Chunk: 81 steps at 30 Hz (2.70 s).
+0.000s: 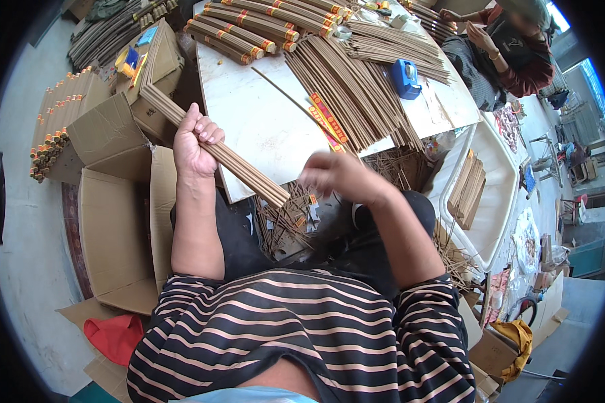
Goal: The person gathers bundles of incense sticks, aligns them, and wraps a small paper label around the ends to secure them. They repeat this process, placing finished bundles into a cardboard box.
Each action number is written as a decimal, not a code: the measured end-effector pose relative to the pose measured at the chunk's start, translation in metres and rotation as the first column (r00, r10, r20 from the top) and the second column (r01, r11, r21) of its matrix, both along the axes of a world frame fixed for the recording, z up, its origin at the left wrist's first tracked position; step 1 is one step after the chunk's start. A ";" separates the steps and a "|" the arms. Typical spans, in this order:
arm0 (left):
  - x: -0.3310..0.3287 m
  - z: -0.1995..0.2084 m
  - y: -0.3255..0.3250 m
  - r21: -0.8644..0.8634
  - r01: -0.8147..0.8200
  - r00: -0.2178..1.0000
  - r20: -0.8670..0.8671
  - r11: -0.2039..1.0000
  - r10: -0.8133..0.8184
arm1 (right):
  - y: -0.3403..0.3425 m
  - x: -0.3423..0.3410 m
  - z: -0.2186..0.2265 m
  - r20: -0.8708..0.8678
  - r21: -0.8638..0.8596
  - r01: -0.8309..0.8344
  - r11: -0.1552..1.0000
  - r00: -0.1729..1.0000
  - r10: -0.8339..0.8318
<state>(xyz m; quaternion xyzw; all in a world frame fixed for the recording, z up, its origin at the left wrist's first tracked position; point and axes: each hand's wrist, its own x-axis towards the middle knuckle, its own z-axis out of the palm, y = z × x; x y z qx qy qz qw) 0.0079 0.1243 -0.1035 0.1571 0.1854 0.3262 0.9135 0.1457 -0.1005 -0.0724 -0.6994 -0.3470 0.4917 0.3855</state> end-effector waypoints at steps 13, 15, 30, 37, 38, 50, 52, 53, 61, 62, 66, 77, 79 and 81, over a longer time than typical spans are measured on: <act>0.015 -0.006 -0.010 0.008 0.117 0.993 -0.037 0.993 -0.116 | 0.039 0.066 -0.069 0.912 -0.121 0.132 0.984 0.406 0.058; 0.016 -0.008 -0.009 -0.008 0.144 0.989 -0.022 0.990 -0.144 | 0.042 0.069 -0.068 0.914 -0.180 0.161 0.970 0.392 0.104; 0.018 -0.014 -0.016 -0.063 0.166 0.986 0.030 0.984 -0.164 | 0.040 -0.066 0.009 0.686 0.530 -0.077 0.845 0.625 -0.373; 0.014 -0.013 -0.012 -0.148 0.079 0.994 -0.065 0.986 -0.089 | 0.046 -0.080 0.009 0.723 0.514 -0.035 0.857 0.555 -0.411; 0.014 -0.010 -0.012 -0.163 0.072 0.995 -0.059 0.984 -0.083 | 0.047 -0.081 0.010 0.732 0.507 -0.023 0.862 0.540 -0.416; 0.013 -0.014 -0.013 -0.072 0.125 0.992 -0.020 0.990 -0.127 | 0.047 -0.087 0.009 0.875 0.394 -0.290 0.872 0.409 -0.259; 0.013 -0.011 -0.015 -0.065 0.122 0.991 -0.037 0.990 -0.125 | 0.046 -0.085 0.006 0.877 0.388 -0.302 0.871 0.412 -0.248; 0.013 -0.012 -0.015 -0.065 0.127 0.991 -0.032 0.990 -0.129 | 0.046 -0.084 0.004 0.870 0.394 -0.300 0.869 0.425 -0.248; 0.004 0.008 -0.017 0.175 0.084 0.996 -0.018 0.981 -0.082 | 0.032 -0.072 -0.001 0.730 0.487 -0.158 0.859 0.614 -0.301; 0.003 0.023 -0.019 0.260 0.030 0.999 -0.028 0.965 -0.023 | 0.026 -0.066 -0.005 0.716 0.496 -0.122 0.860 0.618 -0.325; 0.009 0.064 -0.031 0.644 -0.133 0.990 0.053 0.753 0.129 | 0.006 -0.053 -0.003 0.634 0.523 0.004 0.852 0.666 -0.393; 0.042 0.027 -0.049 0.912 0.087 0.923 -0.225 0.401 0.312 | -0.030 -0.040 -0.020 0.604 0.521 0.075 0.850 0.671 -0.430; 0.048 0.019 -0.047 0.934 0.069 0.911 -0.203 0.352 0.359 | -0.030 -0.040 -0.021 0.595 0.522 0.086 0.849 0.677 -0.434; 0.050 0.016 -0.044 0.921 0.063 0.916 -0.206 0.384 0.343 | -0.025 -0.037 -0.022 0.571 0.511 0.055 0.858 0.725 -0.386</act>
